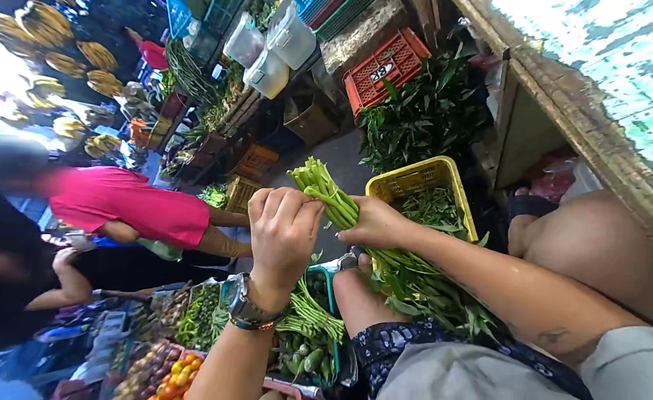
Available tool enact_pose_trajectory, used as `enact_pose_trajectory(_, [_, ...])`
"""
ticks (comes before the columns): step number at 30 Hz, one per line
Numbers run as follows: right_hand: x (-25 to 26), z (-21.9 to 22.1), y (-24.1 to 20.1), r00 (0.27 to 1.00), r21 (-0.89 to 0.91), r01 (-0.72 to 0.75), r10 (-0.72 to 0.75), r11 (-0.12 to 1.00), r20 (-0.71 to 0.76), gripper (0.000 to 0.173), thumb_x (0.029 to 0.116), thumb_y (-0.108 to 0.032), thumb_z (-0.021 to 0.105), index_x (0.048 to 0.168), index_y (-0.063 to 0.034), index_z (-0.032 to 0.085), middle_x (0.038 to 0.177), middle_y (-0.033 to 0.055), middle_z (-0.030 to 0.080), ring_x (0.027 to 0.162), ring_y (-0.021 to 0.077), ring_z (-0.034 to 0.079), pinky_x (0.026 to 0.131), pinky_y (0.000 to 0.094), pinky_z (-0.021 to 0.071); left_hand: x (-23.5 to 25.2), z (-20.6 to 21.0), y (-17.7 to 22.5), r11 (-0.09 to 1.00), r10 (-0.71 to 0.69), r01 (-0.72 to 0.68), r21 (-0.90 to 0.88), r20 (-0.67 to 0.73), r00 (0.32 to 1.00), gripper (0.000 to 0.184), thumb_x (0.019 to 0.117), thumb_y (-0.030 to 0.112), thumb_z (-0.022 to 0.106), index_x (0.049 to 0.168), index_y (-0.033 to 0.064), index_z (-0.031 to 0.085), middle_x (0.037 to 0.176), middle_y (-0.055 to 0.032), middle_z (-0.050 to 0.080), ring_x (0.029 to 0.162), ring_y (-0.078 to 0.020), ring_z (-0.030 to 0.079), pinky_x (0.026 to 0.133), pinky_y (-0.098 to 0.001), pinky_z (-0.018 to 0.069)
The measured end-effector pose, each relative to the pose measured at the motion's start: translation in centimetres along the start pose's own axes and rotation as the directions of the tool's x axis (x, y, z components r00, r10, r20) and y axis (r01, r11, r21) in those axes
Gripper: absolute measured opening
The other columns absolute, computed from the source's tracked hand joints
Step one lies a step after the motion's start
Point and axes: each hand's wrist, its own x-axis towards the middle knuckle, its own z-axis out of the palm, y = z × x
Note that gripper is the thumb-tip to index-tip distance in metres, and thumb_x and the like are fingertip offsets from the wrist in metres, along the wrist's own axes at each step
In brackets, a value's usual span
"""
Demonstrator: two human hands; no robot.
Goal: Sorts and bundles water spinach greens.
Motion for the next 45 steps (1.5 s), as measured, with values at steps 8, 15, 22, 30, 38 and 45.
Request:
enact_pose_trajectory(8, [-0.3,0.1,0.0,0.998,-0.056,0.053,-0.051,0.997,0.033,0.027,0.0852,-0.023,0.078,0.109,-0.0176,0.066,0.084,0.0020,0.070,0.069,0.0136,0.067,0.064,0.0393,0.0579,-2.2,0.1,0.5,0.983,0.027,-0.021,0.182,-0.032,0.999,0.014,0.0977,0.019,0.066,0.097,0.0071,0.074,0.100,-0.0104,0.069,0.100,-0.0279,0.064,0.097,-0.0481,0.0438])
enact_pose_trajectory(15, [-0.6,0.3,0.0,0.995,0.114,0.047,-0.056,0.992,0.077,0.034,0.0819,-0.017,0.081,0.112,-0.0125,0.067,0.081,0.0053,0.072,0.063,0.0146,0.068,0.060,0.0348,0.0599,-3.3,0.4,-0.1,0.998,0.019,-0.012,0.066,-0.122,0.992,0.012,0.0957,0.017,0.071,0.101,0.0091,0.078,0.103,-0.0082,0.072,0.097,-0.0247,0.066,0.096,-0.0454,0.0453])
enact_pose_trajectory(22, [-0.9,0.2,0.5,0.972,0.263,0.043,-0.101,0.964,0.210,0.028,0.0861,-0.010,0.077,0.111,-0.0054,0.066,0.077,0.0097,0.071,0.060,0.0163,0.069,0.058,0.0310,0.0603,-2.5,-0.2,0.9,0.988,-0.016,0.027,0.149,-0.078,0.997,0.016,0.0987,0.019,0.064,0.098,0.0060,0.073,0.104,-0.0104,0.070,0.097,-0.0269,0.065,0.092,-0.0449,0.0462])
enact_pose_trajectory(30, [-0.8,0.6,0.2,0.962,0.044,0.098,-0.106,0.994,0.251,0.024,0.0844,-0.011,0.080,0.105,-0.0085,0.068,0.080,0.0063,0.071,0.065,0.0137,0.068,0.062,0.0337,0.0596,1.3,-2.6,-6.9,0.921,-0.256,0.267,0.282,-0.078,0.964,0.027,0.0995,0.026,0.057,0.101,0.0005,0.066,0.114,-0.0237,0.068,0.108,-0.0430,0.064,0.088,-0.0599,0.0464])
enact_pose_trajectory(38, [-0.1,-0.4,1.0,0.984,-0.290,0.161,-0.129,0.943,0.127,0.034,0.0861,-0.023,0.081,0.115,-0.0177,0.065,0.092,0.0037,0.070,0.085,0.0198,0.069,0.073,0.0490,0.0570,0.2,-3.3,-7.1,0.544,-0.638,0.770,-0.334,0.431,0.638,0.006,0.0948,0.012,0.068,0.097,0.0085,0.072,0.093,-0.0049,0.069,0.083,-0.0151,0.065,0.076,-0.0410,0.0542])
enact_pose_trajectory(45, [-0.1,-1.4,2.0,0.972,0.006,0.226,-0.226,0.974,0.067,0.035,0.0770,-0.013,0.082,0.110,-0.0122,0.070,0.086,0.0035,0.072,0.072,0.0151,0.069,0.065,0.0400,0.0599,-3.5,-1.0,-4.6,-0.158,-0.658,0.629,-0.761,0.556,0.508,0.011,0.0985,0.010,0.050,0.093,0.0170,0.056,0.089,0.0001,0.068,0.074,-0.0118,0.066,0.072,-0.0318,0.0583])
